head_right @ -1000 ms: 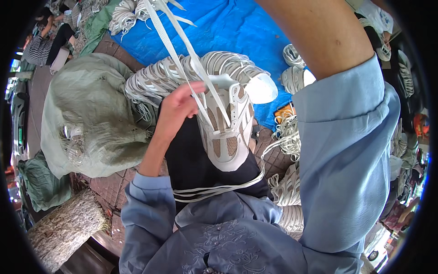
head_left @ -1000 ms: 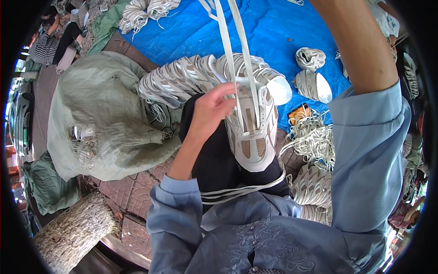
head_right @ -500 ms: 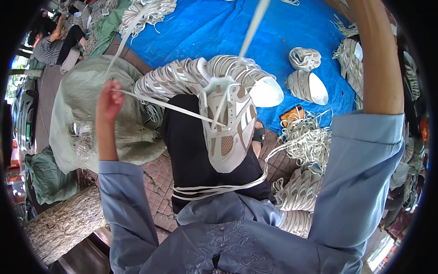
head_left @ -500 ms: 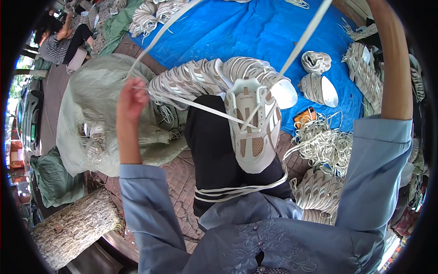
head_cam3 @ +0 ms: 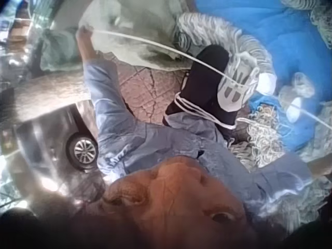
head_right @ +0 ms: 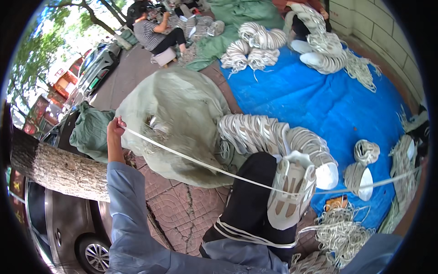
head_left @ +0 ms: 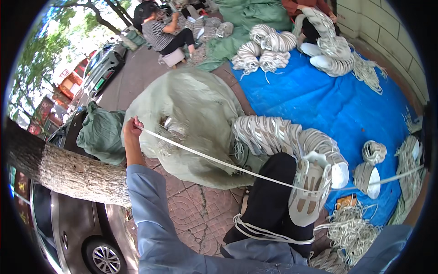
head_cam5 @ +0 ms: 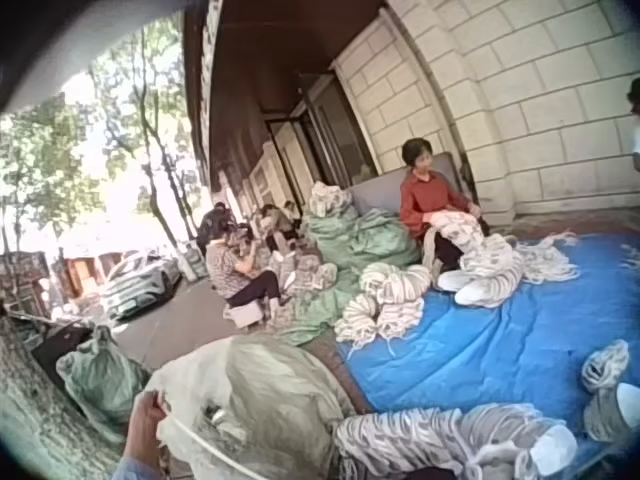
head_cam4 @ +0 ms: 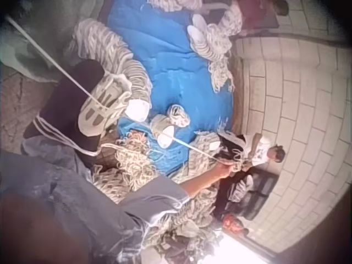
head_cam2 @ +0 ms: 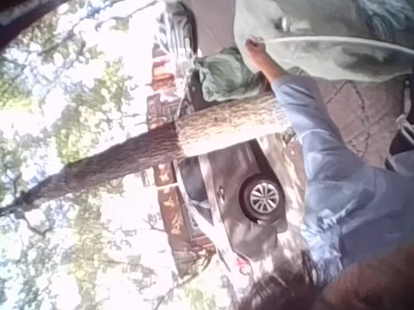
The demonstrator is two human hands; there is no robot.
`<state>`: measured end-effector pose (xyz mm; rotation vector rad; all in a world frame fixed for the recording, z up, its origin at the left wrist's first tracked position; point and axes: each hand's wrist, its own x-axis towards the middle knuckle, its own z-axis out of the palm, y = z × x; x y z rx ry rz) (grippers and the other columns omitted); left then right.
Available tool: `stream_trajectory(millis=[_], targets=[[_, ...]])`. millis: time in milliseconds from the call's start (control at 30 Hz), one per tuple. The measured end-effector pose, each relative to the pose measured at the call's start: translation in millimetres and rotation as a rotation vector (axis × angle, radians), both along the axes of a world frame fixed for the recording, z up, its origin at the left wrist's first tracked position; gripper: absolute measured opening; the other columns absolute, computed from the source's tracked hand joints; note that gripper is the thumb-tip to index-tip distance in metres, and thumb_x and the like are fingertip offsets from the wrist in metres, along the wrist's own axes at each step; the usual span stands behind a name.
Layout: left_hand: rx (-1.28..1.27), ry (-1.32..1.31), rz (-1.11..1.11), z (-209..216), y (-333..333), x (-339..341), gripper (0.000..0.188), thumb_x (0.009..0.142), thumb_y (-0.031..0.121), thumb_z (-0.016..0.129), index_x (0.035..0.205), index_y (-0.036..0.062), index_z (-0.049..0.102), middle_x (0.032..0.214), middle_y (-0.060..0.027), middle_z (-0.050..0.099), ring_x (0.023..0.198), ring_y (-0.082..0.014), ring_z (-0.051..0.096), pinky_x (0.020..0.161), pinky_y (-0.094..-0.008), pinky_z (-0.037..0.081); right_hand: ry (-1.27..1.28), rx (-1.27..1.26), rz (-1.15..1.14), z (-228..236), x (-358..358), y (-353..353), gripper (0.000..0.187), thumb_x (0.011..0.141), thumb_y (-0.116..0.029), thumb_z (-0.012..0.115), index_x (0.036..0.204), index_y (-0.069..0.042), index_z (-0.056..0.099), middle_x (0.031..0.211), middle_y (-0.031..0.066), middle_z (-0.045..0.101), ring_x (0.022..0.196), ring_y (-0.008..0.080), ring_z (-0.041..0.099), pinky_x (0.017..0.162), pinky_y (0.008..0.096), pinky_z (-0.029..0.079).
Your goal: The person sits on a paved sidewalk and laces a white sneaker using a long, flat white shoelace. They thread the lace through the eyelets, pull it tight, and tie a knot to secure it. The person then flips the shoe over to inspect the bottom and continues adjusting the laces.
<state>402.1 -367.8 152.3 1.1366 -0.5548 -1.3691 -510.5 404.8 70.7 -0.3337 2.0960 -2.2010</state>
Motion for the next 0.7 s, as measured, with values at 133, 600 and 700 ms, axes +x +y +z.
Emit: stream_trajectory(millis=[133,600,700], targets=[[-0.118,-0.058,0.070,42.1,37.2,77.1,0.027,0.091,0.022,0.030,0.076,0.0058,0.045,0.052,0.0018,0.040,0.038,-0.0086,0.027,0.036,-0.0234,0.025,-0.136,0.359,0.018,-68.2,82.4,-6.5,0.020,0.086,-0.017,0.046,0.092,0.001,0.053,0.071,0.0000,0.048,0.059,0.0070,0.042,0.055,0.0219,0.035],[-0.189,-0.750,0.598,71.4,60.6,133.6,0.031,0.083,0.025,0.045,0.066,0.0012,0.055,0.058,-0.0060,0.054,0.042,-0.0149,0.047,0.036,-0.0279,0.034,-0.185,0.556,0.358,-88.7,267.6,-70.8,0.020,0.084,-0.017,0.047,0.089,0.000,0.055,0.069,0.0005,0.051,0.056,0.0063,0.042,0.052,0.0212,0.033],[-0.110,-1.252,0.729,73.1,70.1,133.7,0.031,0.080,0.023,0.046,0.065,-0.0026,0.057,0.063,-0.0088,0.058,0.052,-0.0193,0.055,0.043,-0.0277,0.041,-0.176,0.580,0.349,-86.2,265.0,-65.6,0.020,0.083,-0.017,0.047,0.089,0.000,0.056,0.068,0.0007,0.051,0.055,0.0061,0.041,0.051,0.0210,0.033]])
